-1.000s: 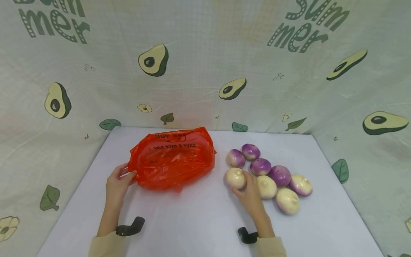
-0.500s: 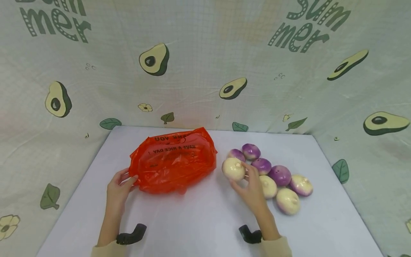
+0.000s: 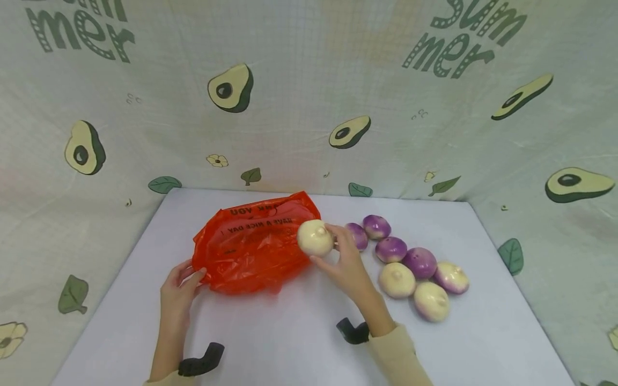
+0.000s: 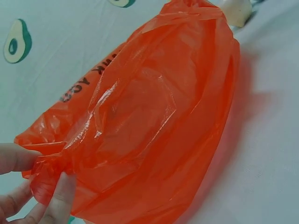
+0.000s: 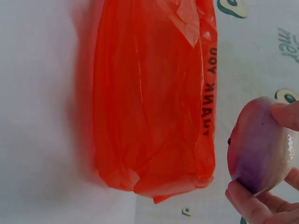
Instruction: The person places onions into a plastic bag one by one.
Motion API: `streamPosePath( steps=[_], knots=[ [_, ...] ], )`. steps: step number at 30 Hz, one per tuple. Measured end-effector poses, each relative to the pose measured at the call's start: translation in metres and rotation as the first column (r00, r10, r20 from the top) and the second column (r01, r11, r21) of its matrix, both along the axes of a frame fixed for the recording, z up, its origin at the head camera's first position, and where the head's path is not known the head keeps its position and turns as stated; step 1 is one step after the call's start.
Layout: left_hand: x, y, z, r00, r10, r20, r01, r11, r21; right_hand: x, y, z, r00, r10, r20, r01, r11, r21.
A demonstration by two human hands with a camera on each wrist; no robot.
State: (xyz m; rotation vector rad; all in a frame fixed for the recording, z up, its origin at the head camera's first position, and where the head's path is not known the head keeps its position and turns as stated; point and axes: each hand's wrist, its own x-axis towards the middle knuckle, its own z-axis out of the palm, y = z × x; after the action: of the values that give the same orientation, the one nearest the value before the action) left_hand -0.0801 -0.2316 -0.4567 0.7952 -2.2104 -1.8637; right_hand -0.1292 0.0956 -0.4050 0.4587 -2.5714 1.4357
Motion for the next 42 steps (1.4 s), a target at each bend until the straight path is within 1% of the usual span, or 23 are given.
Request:
streamPosePath(
  steps=[2,3,5,7,9,12,15,18,20,21,23,26,29,30,33,35,36,37,40,41,42],
  knots=[
    [-0.001,-0.001,-0.004,1.0,0.004,-0.013,-0.004,1.0,0.012,-0.005,-0.009,0.0,1.0,0.025,0.004,-0.025,0.999,0.021],
    [-0.001,0.0,-0.004,1.0,0.014,-0.005,-0.013,1.0,0.006,-0.008,-0.013,0.0,0.999,0.032,0.01,-0.032,0.999,0.035],
    [-0.003,-0.003,-0.012,1.0,0.025,-0.014,-0.024,0.999,0.025,-0.013,-0.021,-0.002,0.999,0.042,0.032,-0.044,0.997,0.065],
    [-0.005,-0.007,-0.02,0.999,0.014,-0.029,-0.013,0.999,0.037,-0.019,-0.028,-0.004,0.997,0.05,0.057,-0.056,0.993,0.101],
    [-0.007,-0.011,-0.031,0.999,0.018,-0.043,-0.016,0.999,0.05,-0.024,-0.034,-0.005,0.995,0.064,0.074,-0.073,0.989,0.13],
    [-0.014,-0.019,-0.05,0.999,0.021,-0.031,-0.02,0.999,0.031,-0.03,-0.042,-0.006,0.992,0.094,0.085,-0.107,0.982,0.153],
    [-0.02,-0.025,-0.07,0.998,0.055,-0.019,-0.054,0.997,0.047,-0.035,-0.049,-0.006,0.987,0.13,0.1,-0.145,0.977,0.16],
    [-0.025,-0.028,-0.083,0.997,0.071,-0.012,-0.07,0.997,0.043,-0.039,-0.054,-0.008,0.977,0.154,0.151,-0.178,0.97,0.167],
    [-0.026,-0.029,-0.087,0.997,0.082,-0.012,-0.082,0.996,0.031,-0.04,-0.057,-0.01,0.97,0.163,0.183,-0.195,0.966,0.171],
    [-0.027,-0.029,-0.089,0.995,0.1,-0.003,-0.1,0.995,0.027,-0.041,-0.058,-0.011,0.967,0.166,0.193,-0.201,0.964,0.177],
    [-0.027,-0.029,-0.09,0.994,0.108,0.0,-0.108,0.994,0.016,-0.043,-0.06,-0.013,0.963,0.166,0.213,-0.207,0.961,0.184],
    [-0.026,-0.029,-0.089,0.994,0.107,0.005,-0.107,0.994,0.005,-0.046,-0.063,-0.018,0.959,0.161,0.235,-0.209,0.958,0.198],
    [-0.023,-0.027,-0.086,0.995,0.098,-0.011,-0.098,0.995,0.023,-0.051,-0.064,-0.023,0.953,0.156,0.259,-0.211,0.957,0.201],
    [-0.022,-0.026,-0.084,0.996,0.081,-0.023,-0.08,0.996,0.033,-0.053,-0.065,-0.024,0.953,0.154,0.261,-0.212,0.955,0.208],
    [-0.022,-0.026,-0.083,0.997,0.073,-0.031,-0.071,0.996,0.048,-0.058,-0.065,-0.028,0.95,0.151,0.274,-0.218,0.947,0.235],
    [-0.022,-0.026,-0.083,0.998,0.058,-0.021,-0.057,0.998,0.036,-0.062,-0.065,-0.03,0.946,0.145,0.289,-0.225,0.938,0.265],
    [-0.022,-0.026,-0.083,0.998,0.059,-0.011,-0.059,0.998,0.034,-0.063,-0.065,-0.031,0.943,0.144,0.299,-0.231,0.932,0.279],
    [-0.023,-0.026,-0.085,0.997,0.075,0.004,-0.076,0.997,0.029,-0.065,-0.065,-0.033,0.938,0.14,0.316,-0.235,0.929,0.287],
    [-0.023,-0.024,-0.086,0.997,0.081,0.016,-0.081,0.996,0.039,-0.068,-0.065,-0.036,0.925,0.122,0.359,-0.244,0.916,0.317],
    [-0.023,-0.023,-0.084,0.997,0.082,0.013,-0.082,0.996,0.047,-0.069,-0.065,-0.037,0.922,0.117,0.369,-0.246,0.913,0.326],
    [-0.022,-0.022,-0.081,0.997,0.08,0.02,-0.081,0.995,0.056,-0.07,-0.066,-0.037,0.918,0.112,0.38,-0.248,0.91,0.331]
  ],
)
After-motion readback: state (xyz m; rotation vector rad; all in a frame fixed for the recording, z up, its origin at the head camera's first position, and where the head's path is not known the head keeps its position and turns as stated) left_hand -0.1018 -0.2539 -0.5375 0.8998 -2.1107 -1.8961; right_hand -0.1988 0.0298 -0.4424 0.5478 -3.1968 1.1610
